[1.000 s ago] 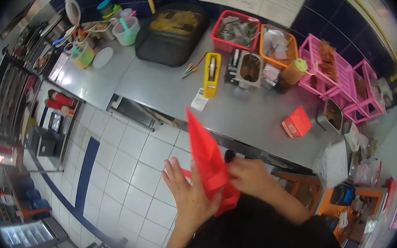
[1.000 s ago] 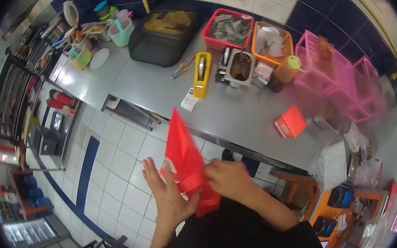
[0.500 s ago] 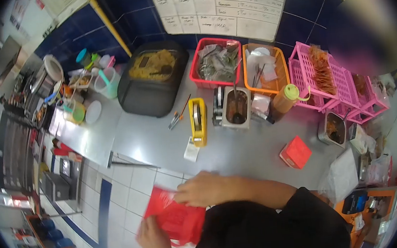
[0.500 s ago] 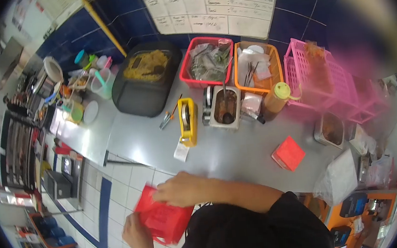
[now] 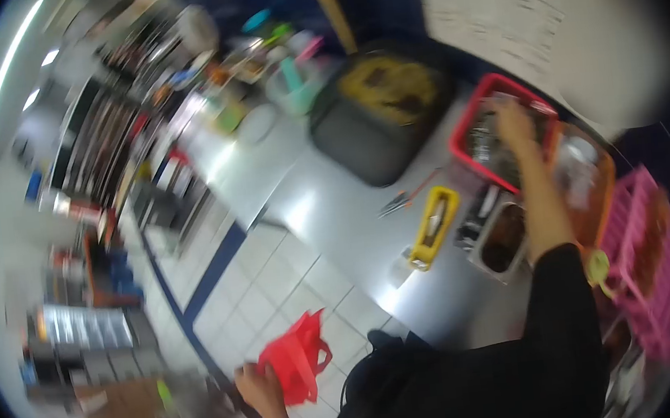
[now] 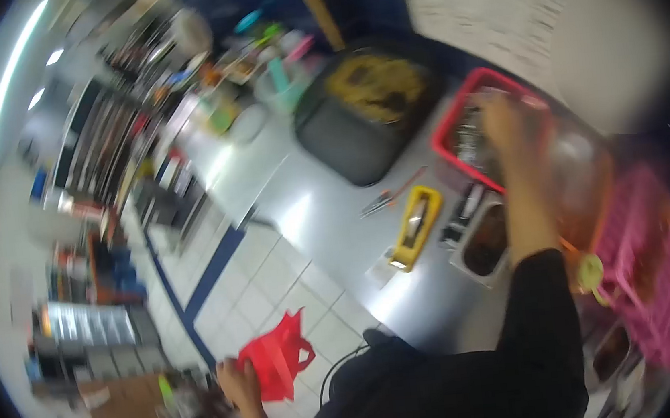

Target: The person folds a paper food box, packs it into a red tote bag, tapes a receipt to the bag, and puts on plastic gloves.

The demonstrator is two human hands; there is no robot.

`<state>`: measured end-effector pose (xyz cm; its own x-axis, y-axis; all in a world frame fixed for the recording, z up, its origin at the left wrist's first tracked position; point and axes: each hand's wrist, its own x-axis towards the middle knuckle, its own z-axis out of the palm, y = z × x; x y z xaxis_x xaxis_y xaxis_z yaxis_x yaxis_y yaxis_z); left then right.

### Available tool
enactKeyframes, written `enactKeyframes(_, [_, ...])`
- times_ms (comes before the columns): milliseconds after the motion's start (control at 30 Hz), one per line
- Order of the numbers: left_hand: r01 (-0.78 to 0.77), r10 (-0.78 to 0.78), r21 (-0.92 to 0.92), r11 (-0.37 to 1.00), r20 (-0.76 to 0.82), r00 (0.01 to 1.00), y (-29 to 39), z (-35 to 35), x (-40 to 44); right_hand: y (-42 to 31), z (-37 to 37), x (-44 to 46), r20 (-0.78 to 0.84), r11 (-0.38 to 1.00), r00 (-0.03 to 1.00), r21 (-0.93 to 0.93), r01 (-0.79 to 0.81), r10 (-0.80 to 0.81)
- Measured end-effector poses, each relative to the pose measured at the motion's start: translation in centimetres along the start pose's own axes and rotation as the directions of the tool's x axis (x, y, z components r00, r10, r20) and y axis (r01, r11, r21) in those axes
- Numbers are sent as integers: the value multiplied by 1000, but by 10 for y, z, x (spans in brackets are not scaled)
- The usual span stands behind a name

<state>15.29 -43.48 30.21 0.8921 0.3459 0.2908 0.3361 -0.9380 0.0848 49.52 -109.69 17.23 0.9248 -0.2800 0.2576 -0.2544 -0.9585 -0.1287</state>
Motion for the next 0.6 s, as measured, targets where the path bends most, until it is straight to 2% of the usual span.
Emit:
enactKeyframes(33, [31, -32, -51, 998, -16, 999, -2, -3, 1, 6, 3, 0, 5, 997, 998, -36, 65, -65])
enactKeyframes(67, [257, -239, -152, 954, 127, 963, 9, -11, 5, 13, 4, 2, 10, 990, 991, -55, 131, -130])
enactKeyframes(100, [261, -234, -224, 939, 140, 962, 20, -23, 9, 18, 7, 6, -7, 979, 981, -63, 195, -196])
enactKeyframes(133, [269, -251, -258, 928, 102, 963, 28, -29, 11, 17, 0, 17, 89, 981, 977, 37, 193, -195])
enactKeyframes(167, [278, -263, -236, 931, 92, 960, 30, -32, 12, 1, -10, 16, -119, 934, 942, 138, 329, -314])
enactKeyframes(200, [287, -264, -268, 920, 120, 957, 27, -31, 9, -2, -29, 4, 57, 971, 977, 137, 197, -206])
enactKeyframes(233, [165, -165, -361, 918, 32, 986, 19, -20, 6, 48, 33, 25, -214, 977, 957, 43, 211, -197])
enactKeyframes(300, [261, -244, -350, 900, 94, 965, 34, -32, 10, 37, -5, 7, -413, 951, 902, 207, 229, -127])
enactKeyframes(367, [335, -295, -312, 889, 172, 940, 45, -36, 16, -14, -55, -30, -593, 922, 796, 365, 127, 125])
enactKeyframes(400, [308, -266, -308, 900, 170, 949, 49, -36, 17, -42, -85, -53, -658, 889, 709, 448, 96, 255])
enactKeyframes(433, [274, -231, -304, 912, 170, 958, 55, -32, 17, -82, -118, -97, -573, 723, 735, 670, 167, 362])
enactKeyframes(467, [234, -189, -301, 924, 172, 967, 60, -30, 16, -130, -152, -156, -384, 422, 853, 879, 222, 352])
enactKeyframes(500, [209, -153, -337, 918, 186, 971, 67, -28, 15, -177, -182, -212, -170, 51, 960, 985, 163, 223])
enactKeyframes(533, [180, -111, -375, 909, 199, 974, 75, -26, 12, -222, -208, -259, 30, -350, 999, 936, -43, -42])
enactKeyframes(567, [148, -65, -416, 897, 208, 976, 81, -24, 9, -260, -227, -297, 195, -542, 909, 750, -380, -368])
enactKeyframes(600, [132, -23, -482, 866, 226, 974, 84, -22, 6, -279, -229, -324, 342, -217, 670, 767, -604, -659])
